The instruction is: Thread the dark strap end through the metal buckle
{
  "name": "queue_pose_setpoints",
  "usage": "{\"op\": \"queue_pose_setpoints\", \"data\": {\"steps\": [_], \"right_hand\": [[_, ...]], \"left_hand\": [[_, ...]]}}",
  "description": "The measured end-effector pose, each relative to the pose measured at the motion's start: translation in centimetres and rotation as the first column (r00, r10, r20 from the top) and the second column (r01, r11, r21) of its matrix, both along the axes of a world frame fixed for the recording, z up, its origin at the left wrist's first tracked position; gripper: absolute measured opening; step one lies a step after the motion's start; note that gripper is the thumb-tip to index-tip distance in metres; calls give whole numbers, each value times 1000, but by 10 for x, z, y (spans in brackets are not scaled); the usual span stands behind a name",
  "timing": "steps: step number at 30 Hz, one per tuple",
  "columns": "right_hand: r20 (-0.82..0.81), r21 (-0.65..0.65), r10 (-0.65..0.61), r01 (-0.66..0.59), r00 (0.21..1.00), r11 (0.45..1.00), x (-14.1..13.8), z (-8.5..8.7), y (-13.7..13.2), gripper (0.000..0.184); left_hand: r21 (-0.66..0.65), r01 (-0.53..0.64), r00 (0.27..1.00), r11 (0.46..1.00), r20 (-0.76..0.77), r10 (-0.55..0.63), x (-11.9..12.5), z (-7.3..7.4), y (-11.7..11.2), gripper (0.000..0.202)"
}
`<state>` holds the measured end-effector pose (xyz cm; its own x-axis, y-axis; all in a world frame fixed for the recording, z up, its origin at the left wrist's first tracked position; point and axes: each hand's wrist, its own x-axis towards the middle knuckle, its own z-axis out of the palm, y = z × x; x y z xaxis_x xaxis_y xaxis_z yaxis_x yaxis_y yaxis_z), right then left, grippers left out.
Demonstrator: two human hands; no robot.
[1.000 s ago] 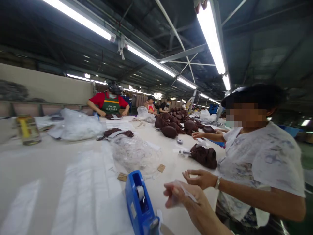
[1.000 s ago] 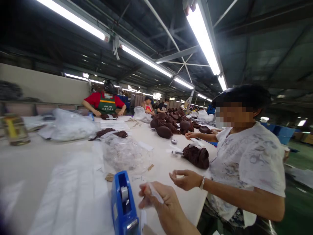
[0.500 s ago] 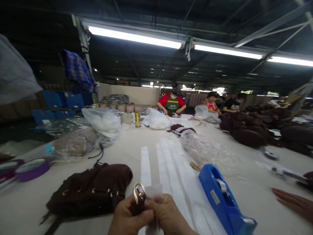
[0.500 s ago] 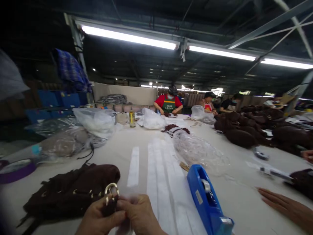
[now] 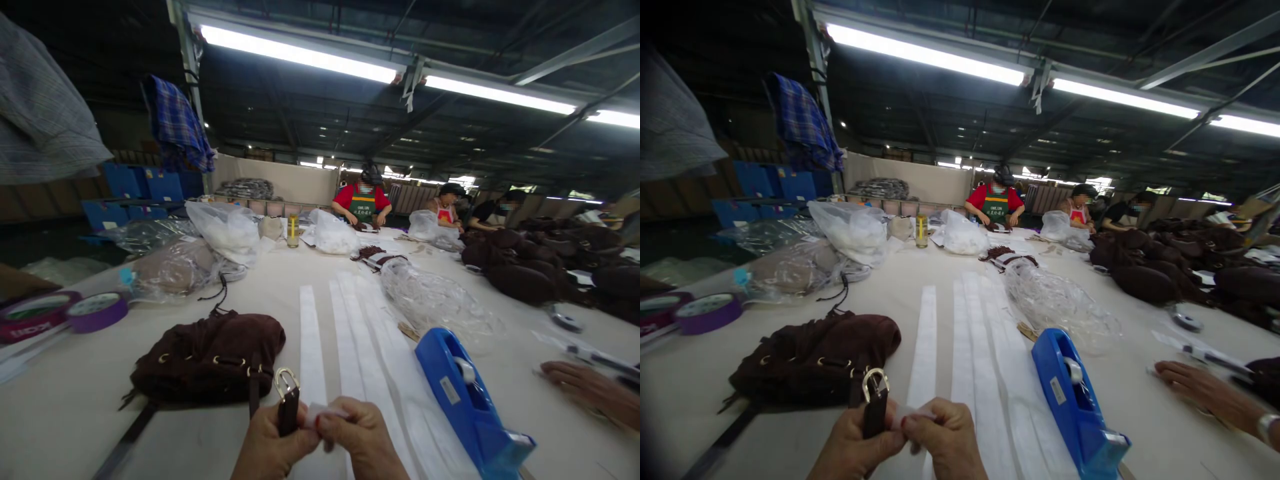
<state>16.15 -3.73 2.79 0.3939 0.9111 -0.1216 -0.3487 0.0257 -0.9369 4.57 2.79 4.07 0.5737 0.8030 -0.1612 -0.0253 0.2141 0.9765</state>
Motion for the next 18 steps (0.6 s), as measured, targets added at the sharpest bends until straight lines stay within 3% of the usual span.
{"op": "queue_pose_setpoints", "data": {"steps": [7, 13, 18], "right_hand": [[-112, 31, -17, 21, 994, 999, -11, -1, 5, 29], [-161, 49, -19, 28, 987, 998, -13, -6, 6, 41], [-151, 130, 20, 0, 988, 991, -18, -14, 3, 36]], "left_hand": [[-13, 66, 998, 998, -15, -66, -12, 3, -3, 33], [-38, 110, 992, 993, -63, -112, -14, 2, -4, 36], [4, 51, 993, 999, -105, -51, -9, 1, -3, 40]]}}
